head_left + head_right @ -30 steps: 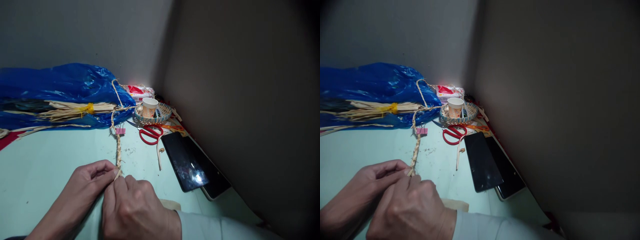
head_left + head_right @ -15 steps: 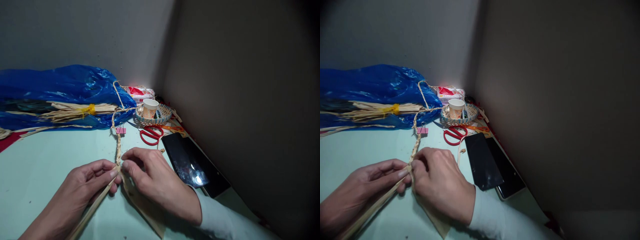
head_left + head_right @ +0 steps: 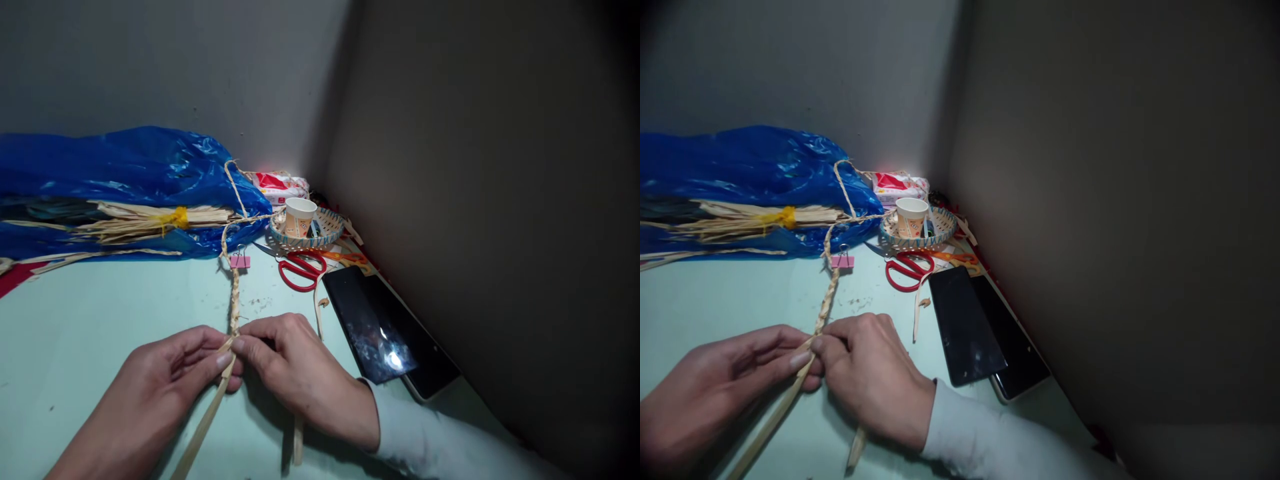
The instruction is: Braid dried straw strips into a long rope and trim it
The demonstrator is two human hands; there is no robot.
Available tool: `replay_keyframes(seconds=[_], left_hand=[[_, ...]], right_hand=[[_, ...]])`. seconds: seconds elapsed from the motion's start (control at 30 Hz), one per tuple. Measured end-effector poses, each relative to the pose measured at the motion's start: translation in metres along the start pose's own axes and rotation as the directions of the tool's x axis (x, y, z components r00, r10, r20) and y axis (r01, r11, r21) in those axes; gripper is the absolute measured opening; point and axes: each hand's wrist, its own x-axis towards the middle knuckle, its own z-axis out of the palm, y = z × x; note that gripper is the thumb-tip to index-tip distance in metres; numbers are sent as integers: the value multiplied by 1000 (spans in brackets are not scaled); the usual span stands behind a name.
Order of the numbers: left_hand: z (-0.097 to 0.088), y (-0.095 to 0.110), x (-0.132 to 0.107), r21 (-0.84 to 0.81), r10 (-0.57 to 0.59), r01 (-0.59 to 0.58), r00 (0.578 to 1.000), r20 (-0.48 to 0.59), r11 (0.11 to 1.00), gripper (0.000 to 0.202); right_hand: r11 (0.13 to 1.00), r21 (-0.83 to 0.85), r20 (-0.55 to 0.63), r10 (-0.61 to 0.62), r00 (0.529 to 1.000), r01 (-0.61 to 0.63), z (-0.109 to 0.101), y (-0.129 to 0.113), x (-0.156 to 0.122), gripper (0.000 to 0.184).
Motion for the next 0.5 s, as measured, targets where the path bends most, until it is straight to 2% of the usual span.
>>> replay_keyframes(seconds=[0.1, 0.17, 0.3, 0.4, 0.5], left_hand=[[1, 1, -5, 113, 77, -77, 997, 7, 991, 28], [0, 1, -8, 210, 126, -119, 992, -22, 970, 30], [-1, 1, -15, 444, 199, -125, 972, -122, 887, 32], [3, 0, -21, 601, 343, -192, 928, -146, 776, 27], [11, -3, -27, 695, 544, -357, 837, -58, 624, 32]], right_hand=[[998, 60, -23, 31, 999, -29, 2, 2, 0, 31], [995, 97, -38, 37, 999, -33, 3, 3, 0, 31], [994, 112, -63, 26, 998, -18, 5, 5, 0, 30], [995, 100, -76, 13, 997, -5, 6, 6, -1, 30], [995, 98, -88, 11, 996, -3, 8, 7, -2, 32]])
